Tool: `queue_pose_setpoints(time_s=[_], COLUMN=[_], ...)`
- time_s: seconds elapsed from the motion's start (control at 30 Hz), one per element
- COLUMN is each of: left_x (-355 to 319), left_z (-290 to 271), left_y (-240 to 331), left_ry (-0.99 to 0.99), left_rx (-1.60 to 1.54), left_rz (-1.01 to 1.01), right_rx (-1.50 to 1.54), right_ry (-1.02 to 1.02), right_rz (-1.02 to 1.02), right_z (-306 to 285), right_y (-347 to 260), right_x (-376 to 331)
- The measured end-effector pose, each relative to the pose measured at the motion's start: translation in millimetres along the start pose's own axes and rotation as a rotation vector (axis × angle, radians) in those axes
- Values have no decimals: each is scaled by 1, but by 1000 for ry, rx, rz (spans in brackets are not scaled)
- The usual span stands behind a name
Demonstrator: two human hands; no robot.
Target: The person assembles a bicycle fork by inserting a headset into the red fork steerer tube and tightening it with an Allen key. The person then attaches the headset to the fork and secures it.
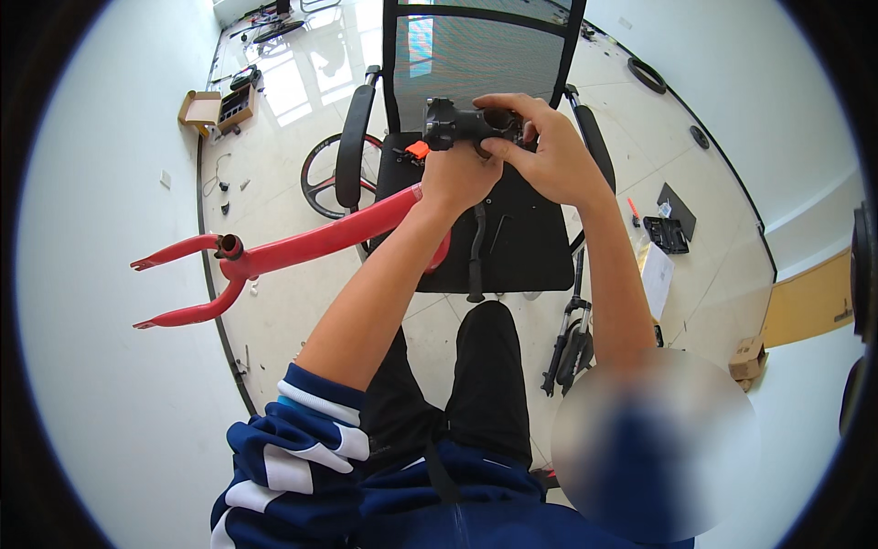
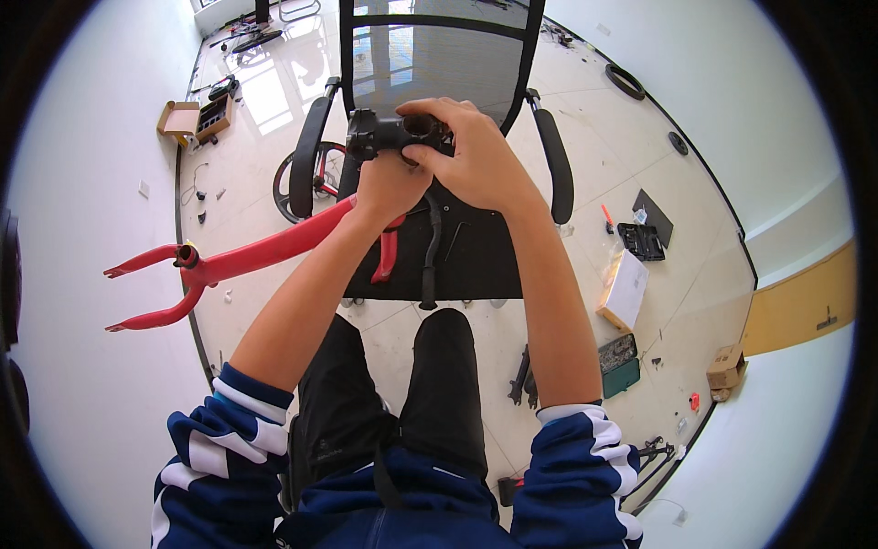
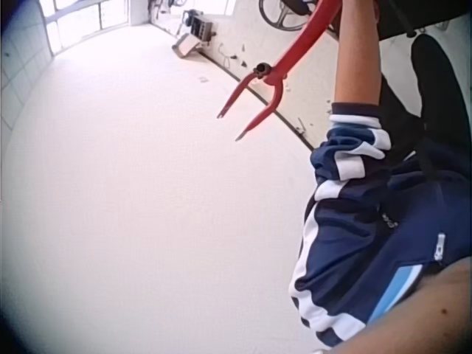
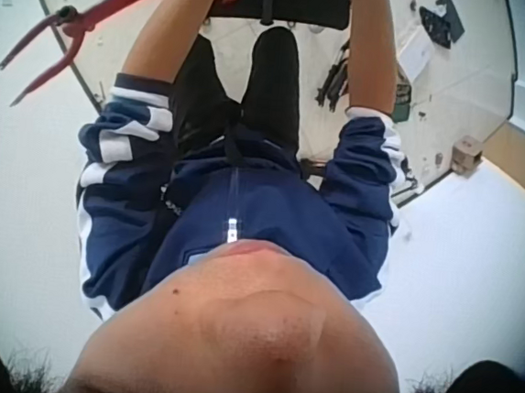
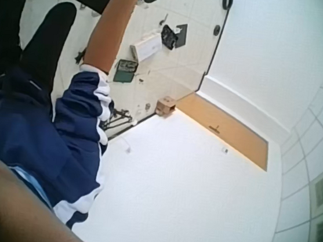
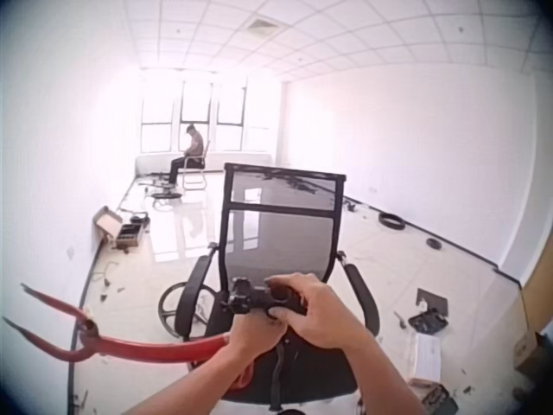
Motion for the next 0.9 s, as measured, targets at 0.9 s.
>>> queue_pose_setpoints(time_s=[0.9], left_x=[8], left_z=[-12], left_y=[-12], left_ry=[-75], left_rx=[-238], left_rz=[208], right_rx=[260], right_ry=[-111], right_rz=[8], right_z=[23], right_y=[13], right_x=[25])
Point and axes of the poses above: each hand's wrist, its own x-axis towards the middle knuckle, its own z-axis out of the palm, y = z × x, the point moved 9 cm from there along x, towards the middle knuckle, and after that the axes turned 12 degrees about -y, right-handed, at the moved point
